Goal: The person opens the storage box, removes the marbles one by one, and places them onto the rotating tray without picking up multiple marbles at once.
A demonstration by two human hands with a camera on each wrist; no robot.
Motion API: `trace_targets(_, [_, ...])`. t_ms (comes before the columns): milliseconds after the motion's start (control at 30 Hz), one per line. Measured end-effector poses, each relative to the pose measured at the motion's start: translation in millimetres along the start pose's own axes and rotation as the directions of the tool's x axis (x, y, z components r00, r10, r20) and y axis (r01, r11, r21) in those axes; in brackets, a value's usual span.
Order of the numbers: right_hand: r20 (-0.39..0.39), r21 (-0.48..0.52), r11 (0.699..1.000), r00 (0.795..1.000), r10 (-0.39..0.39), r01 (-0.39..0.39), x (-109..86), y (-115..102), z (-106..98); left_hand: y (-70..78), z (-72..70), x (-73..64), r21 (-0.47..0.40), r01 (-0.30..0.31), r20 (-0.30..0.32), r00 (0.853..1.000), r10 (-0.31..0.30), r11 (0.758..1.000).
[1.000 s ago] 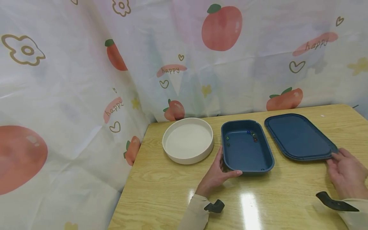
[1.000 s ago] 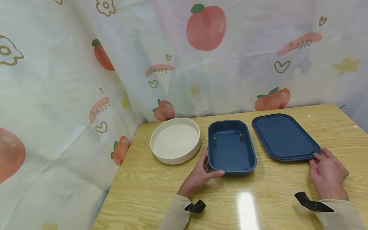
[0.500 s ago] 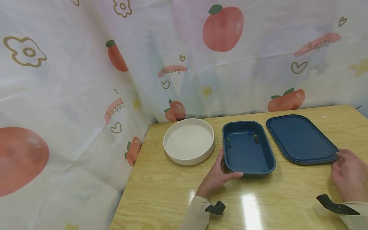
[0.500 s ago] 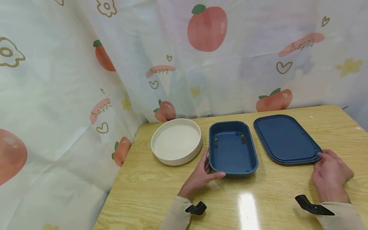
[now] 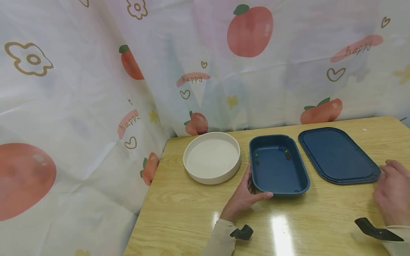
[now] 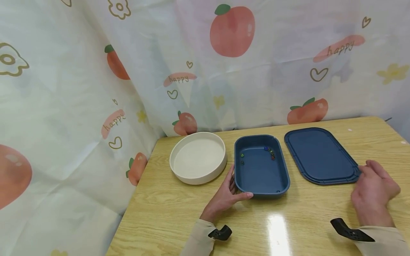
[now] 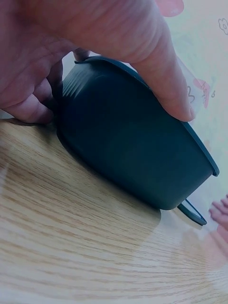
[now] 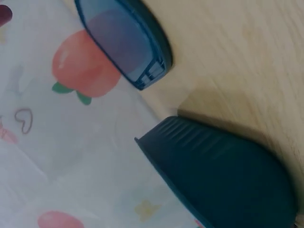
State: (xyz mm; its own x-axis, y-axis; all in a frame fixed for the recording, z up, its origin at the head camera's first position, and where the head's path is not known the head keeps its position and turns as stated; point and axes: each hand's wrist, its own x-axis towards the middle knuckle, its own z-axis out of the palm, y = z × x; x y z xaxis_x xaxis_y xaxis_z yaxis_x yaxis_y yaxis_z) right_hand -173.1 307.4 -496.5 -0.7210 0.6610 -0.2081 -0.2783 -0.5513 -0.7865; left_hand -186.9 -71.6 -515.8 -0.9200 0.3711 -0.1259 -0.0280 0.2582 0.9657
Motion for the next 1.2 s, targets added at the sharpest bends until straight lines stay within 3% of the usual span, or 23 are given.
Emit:
trace_targets(67, [0.093,0.122,0.991,0.993,-0.074,0.062,-7.9,-0.3,4.7,-0.4,0.1,-0.3,-0.002,0.0,0.003,1.0,0.0,1.0])
trace_targets(167, [0.222,0.221,0.973,0.969,-0.109,0.059,-17.9,-6.1,17.2,-0.1,0.2,0.0,-0.008,0.003,0.007,1.0,-0.003,1.0])
trace_targets(233, [0.303,0.163,0.984,0.946,-0.116,0.069,-24.4,-11.5,28.3,0.7,0.3,0.4,-0.006,0.006,0.005,1.0,-0.006,1.0])
trace_targets(300, [0.384,0.035,0.993,0.915,-0.12,0.115,-31.5,-17.6,42.2,0.8,0.6,1.3,-0.002,0.01,0.002,1.0,-0.01,1.0])
trace_targets(400, [0.524,-0.164,0.957,0.843,-0.12,0.238,-41.0,-20.7,59.4,1.4,0.7,1.3,0.004,0.013,0.004,1.0,-0.013,1.0])
trace_targets(433, [0.566,-0.245,0.925,0.817,-0.108,0.292,-43.1,-20.8,64.2,1.5,0.7,1.2,0.002,0.012,0.003,1.0,-0.012,1.0])
trace_targets(500, [0.63,-0.419,0.814,0.774,-0.059,0.403,-46.1,-18.9,70.7,2.0,0.4,0.8,0.001,0.009,0.001,1.0,-0.009,1.0])
trace_targets(600, [0.682,-0.615,0.587,0.729,0.06,0.527,-49.1,-14.5,76.7,2.5,0.4,1.0,-0.005,0.008,-0.003,1.0,-0.008,1.0])
trace_targets(633, [0.692,-0.658,0.497,0.714,0.103,0.566,-49.7,-12.9,78.2,2.1,0.5,1.3,-0.008,0.009,-0.005,1.0,-0.009,1.0])
trace_targets(667, [0.699,-0.683,0.431,0.7,0.149,0.59,-49.9,-11.3,79.7,1.8,0.6,1.6,-0.011,0.01,-0.003,1.0,-0.01,1.0])
trace_targets(733, [0.705,-0.706,0.331,0.664,0.25,0.626,-49.8,-9.0,82.5,1.1,0.8,1.7,-0.012,0.008,-0.001,1.0,-0.008,1.0])
trace_targets(800, [0.713,-0.699,0.267,0.618,0.332,0.663,-48.3,-7.5,85.3,0.4,0.7,2.0,-0.022,0.003,0.002,1.0,-0.003,1.0])
trace_targets(867, [0.725,-0.674,0.234,0.567,0.391,0.7,-45.9,-6.1,87.1,-0.1,0.6,2.2,-0.041,-0.004,0.007,1.0,0.004,0.999])
trace_targets(1000, [0.74,-0.63,0.218,0.491,0.46,0.745,-40.1,-2.9,87.3,0.1,0.4,2.5,-0.055,-0.009,0.014,1.0,0.01,0.998])
trace_targets(1100, [0.744,-0.614,0.224,0.461,0.483,0.757,-37.3,0.2,85.6,0.7,0.1,1.4,-0.033,-0.005,0.009,1.0,0.005,0.999])
trace_targets(1200, [0.747,-0.611,0.23,0.456,0.484,0.757,-36.4,2.4,84.8,1.7,-0.4,0.8,-0.028,-0.005,0.006,1.0,0.005,1.0])
